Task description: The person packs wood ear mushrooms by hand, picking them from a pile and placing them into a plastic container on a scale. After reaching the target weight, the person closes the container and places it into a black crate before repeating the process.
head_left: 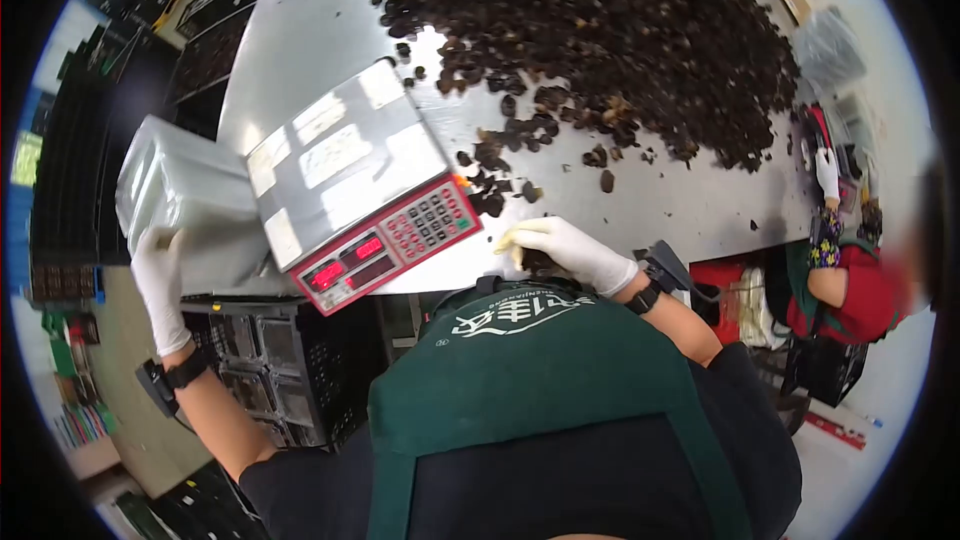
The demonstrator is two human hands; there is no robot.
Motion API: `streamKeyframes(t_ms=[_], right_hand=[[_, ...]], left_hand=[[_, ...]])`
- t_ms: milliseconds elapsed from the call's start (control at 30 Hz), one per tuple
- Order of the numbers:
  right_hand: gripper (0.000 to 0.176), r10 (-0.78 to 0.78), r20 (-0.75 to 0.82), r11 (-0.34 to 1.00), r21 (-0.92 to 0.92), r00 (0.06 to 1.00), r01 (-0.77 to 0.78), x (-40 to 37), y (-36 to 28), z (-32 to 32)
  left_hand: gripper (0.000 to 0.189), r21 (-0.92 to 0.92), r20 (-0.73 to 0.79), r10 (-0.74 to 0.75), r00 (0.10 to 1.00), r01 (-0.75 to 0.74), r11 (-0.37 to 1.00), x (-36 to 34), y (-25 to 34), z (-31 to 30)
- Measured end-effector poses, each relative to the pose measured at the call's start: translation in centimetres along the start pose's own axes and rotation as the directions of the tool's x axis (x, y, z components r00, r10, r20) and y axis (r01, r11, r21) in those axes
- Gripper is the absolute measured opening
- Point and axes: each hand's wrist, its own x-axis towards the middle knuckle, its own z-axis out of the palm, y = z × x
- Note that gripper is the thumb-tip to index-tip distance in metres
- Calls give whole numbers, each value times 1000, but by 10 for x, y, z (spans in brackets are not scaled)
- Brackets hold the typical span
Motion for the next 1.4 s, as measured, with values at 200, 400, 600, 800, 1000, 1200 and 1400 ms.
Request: streamKeyframes(t_ms=[200,400,600,800,1000,1200,1400], right_hand=[[32,90,-248,979,198,965,-40,-66,38,-81],[24,-82,-527,996,-12,846,89,-58,22,-134],[34,-592,-630,744,-667,503,41,1,3,-194],[73,-746,-358,294,-934,562,-204,36,-27,-215],[35,-795,-320,332,-940,516,-72,59,-1,-241],[27,-821,-355,397,-918,447,1,74,-34,-261],[76,-629,-412,295,-911,659,-288,104,-87,-254]], left_hand=[[16,1,319,-83,944,87,996,40,-11,-41],[17,-155,-279,-102,955,60,986,25,65,-42],[12,-186,11,123,992,-119,975,-46,192,105],[51,-172,188,166,968,-134,976,-76,239,148],[50,-170,117,76,990,-55,984,-85,253,144],[46,-149,118,55,991,-37,988,-84,261,146],[51,-176,162,50,986,-21,984,-79,265,148]])
